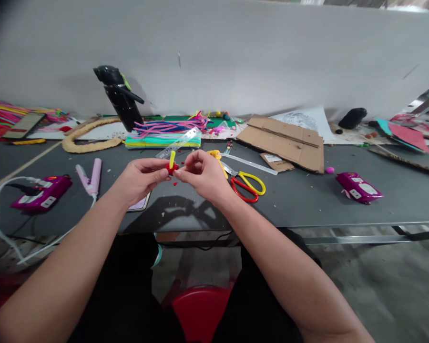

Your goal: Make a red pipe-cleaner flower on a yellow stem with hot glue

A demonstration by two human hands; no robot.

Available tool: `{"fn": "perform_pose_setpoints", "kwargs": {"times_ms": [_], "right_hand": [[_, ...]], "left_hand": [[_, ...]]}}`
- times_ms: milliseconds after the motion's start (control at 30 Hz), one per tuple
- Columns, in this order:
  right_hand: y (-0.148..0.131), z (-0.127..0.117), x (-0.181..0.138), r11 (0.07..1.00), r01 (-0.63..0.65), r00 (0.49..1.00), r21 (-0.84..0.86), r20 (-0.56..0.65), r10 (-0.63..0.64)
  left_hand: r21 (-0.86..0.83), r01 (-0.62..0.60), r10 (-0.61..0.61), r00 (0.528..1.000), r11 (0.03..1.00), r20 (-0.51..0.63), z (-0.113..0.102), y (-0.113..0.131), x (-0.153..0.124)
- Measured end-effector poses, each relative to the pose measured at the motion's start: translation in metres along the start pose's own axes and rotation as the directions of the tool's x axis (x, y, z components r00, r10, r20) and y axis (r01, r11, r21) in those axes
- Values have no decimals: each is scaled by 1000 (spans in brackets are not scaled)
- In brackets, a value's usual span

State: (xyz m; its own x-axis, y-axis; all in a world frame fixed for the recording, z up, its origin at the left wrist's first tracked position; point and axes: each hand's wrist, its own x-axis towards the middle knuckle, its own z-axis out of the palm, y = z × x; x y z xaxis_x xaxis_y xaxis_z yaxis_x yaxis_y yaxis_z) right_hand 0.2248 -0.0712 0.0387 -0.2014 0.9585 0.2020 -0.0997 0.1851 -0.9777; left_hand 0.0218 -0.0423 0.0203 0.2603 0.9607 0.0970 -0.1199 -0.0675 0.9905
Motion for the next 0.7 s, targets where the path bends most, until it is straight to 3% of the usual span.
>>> {"fn": "perform_pose_setpoints", "kwargs": {"times_ms": [200, 333, 700], "right_hand": [[-7, -8, 0, 995, -93, 991, 21, 101, 90], [-9, -10, 1, 996, -87, 978, 38, 192, 78], [-4, -1, 0, 999, -53, 992, -5, 113, 53]], "left_hand": [[-58, -5, 6, 1000, 998, 26, 2, 2, -1], [-74, -7, 8, 1000, 997, 17, 2, 1, -1], [-100, 16, -15, 1000, 995, 7, 2, 0, -1]]}}
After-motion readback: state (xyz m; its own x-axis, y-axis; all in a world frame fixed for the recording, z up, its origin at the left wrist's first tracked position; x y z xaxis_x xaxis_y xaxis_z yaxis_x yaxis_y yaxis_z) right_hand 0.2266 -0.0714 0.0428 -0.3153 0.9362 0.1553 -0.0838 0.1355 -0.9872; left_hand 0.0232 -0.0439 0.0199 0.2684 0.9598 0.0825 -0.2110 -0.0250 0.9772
